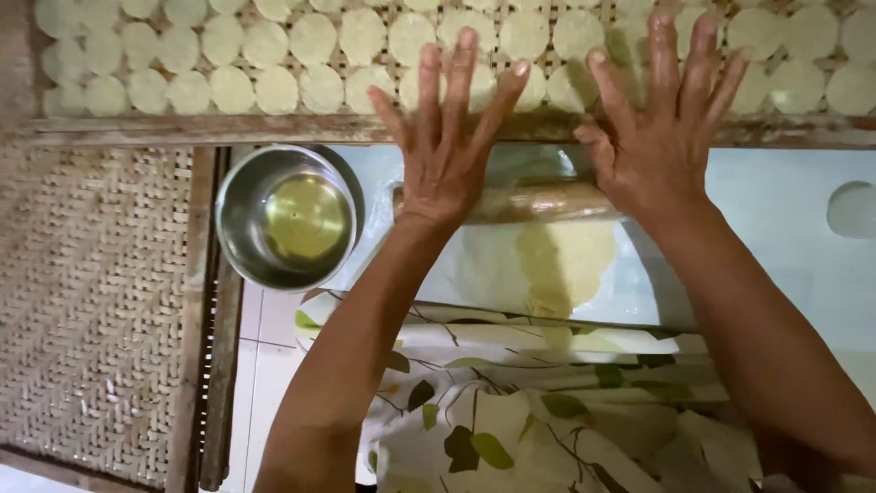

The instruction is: Rolling out dough and cutting it into small circular discs using a cutter.

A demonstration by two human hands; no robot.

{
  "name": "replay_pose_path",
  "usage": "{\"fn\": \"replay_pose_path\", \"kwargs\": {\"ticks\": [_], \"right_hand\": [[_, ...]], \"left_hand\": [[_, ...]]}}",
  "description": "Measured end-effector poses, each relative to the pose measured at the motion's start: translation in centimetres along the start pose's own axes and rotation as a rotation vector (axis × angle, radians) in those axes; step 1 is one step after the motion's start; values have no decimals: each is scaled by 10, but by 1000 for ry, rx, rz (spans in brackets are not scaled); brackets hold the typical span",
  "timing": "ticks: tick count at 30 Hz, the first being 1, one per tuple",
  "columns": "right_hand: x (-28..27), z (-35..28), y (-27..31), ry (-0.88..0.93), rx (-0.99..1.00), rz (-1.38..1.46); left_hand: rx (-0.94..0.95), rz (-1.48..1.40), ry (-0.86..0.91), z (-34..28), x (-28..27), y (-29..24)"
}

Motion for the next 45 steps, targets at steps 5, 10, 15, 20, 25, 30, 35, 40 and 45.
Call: {"fn": "replay_pose_path", "kwargs": {"ticks": [5, 10, 15, 20, 25, 30, 35, 40, 45], "right_hand": [[4, 19, -9, 67, 90, -83], [-2, 17, 2, -90, -28, -4], [1, -13, 6, -68, -96, 19], [-5, -34, 18, 45, 41, 60], [-4, -57, 24, 129, 85, 40], [-5, -76, 33, 198, 122, 25], [-16, -101, 50, -202, -82, -14], [-22, -132, 56, -34, -88, -1], [-42, -153, 63, 197, -29, 21]], "left_hand": [[8, -136, 295, 41, -57, 3], [-27, -43, 88, 23, -25, 0], [-11, -113, 290, 9, -60, -4], [-64, -14, 348, -17, -52, -10], [-85, -87, 298, -41, -51, -18], [-57, -135, 451, -57, -51, -19], [27, -203, -31, -88, -37, -23], [159, -247, -128, -95, -29, -19], [217, -337, -137, -91, -27, -16]]}}
Point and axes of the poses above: each hand's wrist, its own z-axis towards the middle knuckle, its own x-axis out of the palm, y = z × x, the point moved 2 cm from there along z, towards the middle knuckle, and after that the axes turned 2 degrees about z, right-handed, at the moved point
